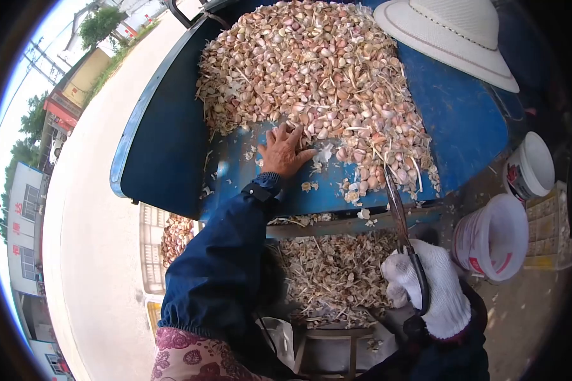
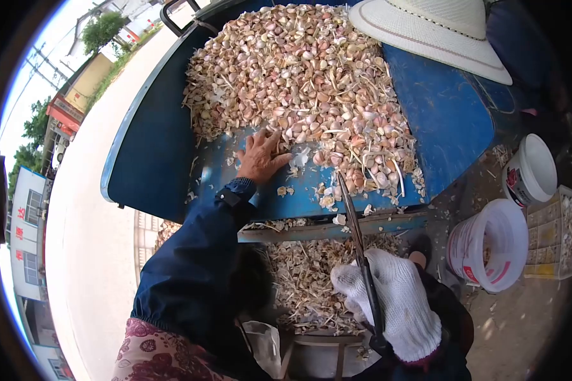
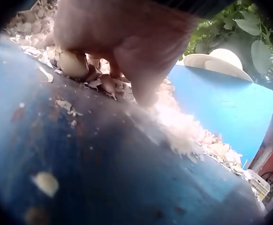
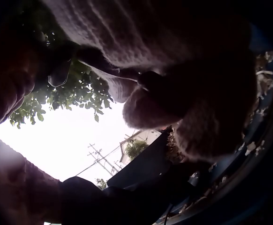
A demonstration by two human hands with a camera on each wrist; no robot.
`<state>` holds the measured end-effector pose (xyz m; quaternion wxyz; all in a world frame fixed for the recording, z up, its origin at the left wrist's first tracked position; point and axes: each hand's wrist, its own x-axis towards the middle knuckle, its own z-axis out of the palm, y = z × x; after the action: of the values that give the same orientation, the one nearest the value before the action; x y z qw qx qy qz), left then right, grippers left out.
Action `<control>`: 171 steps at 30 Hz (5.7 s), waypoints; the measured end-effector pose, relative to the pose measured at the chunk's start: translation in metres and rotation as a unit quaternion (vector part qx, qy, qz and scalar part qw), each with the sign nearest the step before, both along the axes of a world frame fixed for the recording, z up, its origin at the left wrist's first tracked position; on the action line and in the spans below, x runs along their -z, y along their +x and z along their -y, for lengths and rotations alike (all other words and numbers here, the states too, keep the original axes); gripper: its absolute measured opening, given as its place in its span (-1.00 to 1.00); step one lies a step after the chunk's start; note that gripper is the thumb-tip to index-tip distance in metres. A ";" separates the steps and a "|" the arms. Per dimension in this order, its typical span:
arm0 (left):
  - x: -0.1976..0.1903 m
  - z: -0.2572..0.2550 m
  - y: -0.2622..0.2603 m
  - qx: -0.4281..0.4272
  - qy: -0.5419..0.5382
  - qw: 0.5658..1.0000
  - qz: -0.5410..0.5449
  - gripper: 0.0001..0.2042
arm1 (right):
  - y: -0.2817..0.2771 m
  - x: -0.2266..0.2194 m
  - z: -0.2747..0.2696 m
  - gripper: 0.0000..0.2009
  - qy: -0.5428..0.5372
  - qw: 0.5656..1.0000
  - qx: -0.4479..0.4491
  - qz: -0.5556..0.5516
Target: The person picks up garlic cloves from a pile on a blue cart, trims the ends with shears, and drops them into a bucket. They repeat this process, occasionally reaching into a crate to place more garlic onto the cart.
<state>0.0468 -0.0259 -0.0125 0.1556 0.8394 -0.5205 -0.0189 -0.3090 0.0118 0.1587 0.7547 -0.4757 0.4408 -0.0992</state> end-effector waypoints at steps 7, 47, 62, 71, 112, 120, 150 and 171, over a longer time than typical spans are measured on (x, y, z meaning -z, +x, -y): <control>-0.010 0.047 0.019 0.022 -0.110 0.993 -0.049 -0.15 | -0.010 0.004 -0.002 -0.77 -0.031 0.999 -0.012 -0.014; 0.010 -0.012 0.130 -0.035 -0.055 0.995 0.077 -0.85 | 0.014 0.006 0.004 -0.75 -0.034 0.999 -0.016 -0.031; -0.124 -0.124 -0.090 0.047 -0.155 0.723 -0.671 -0.85 | 0.027 0.035 -0.020 -0.37 -0.539 0.789 -0.243 -0.166; -0.120 -0.132 -0.126 0.071 -0.156 0.714 -0.678 -0.83 | 0.016 0.046 -0.031 -0.37 -0.613 0.749 -0.198 -0.155; -0.018 -0.076 -0.021 -0.099 -0.111 0.971 -0.187 -0.79 | 0.005 0.066 -0.039 -0.58 -0.102 0.989 -0.111 -0.006; -0.075 -0.115 -0.101 -0.024 -0.051 0.849 -0.525 -0.88 | 0.016 0.069 -0.038 -0.38 -0.539 0.803 -0.183 -0.176; -0.080 -0.133 -0.137 0.068 0.146 0.757 -0.633 -0.84 | -0.005 0.090 -0.055 -0.41 -0.449 0.859 -0.188 -0.160; -0.082 -0.135 -0.128 0.017 0.128 0.683 -0.719 -0.87 | -0.005 0.079 -0.042 -0.58 0.238 0.971 0.012 0.034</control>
<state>-0.0807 0.1093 0.0691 0.3728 0.5705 -0.2552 -0.6858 -0.3143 0.0542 0.0801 0.8594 -0.2735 0.4317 -0.0166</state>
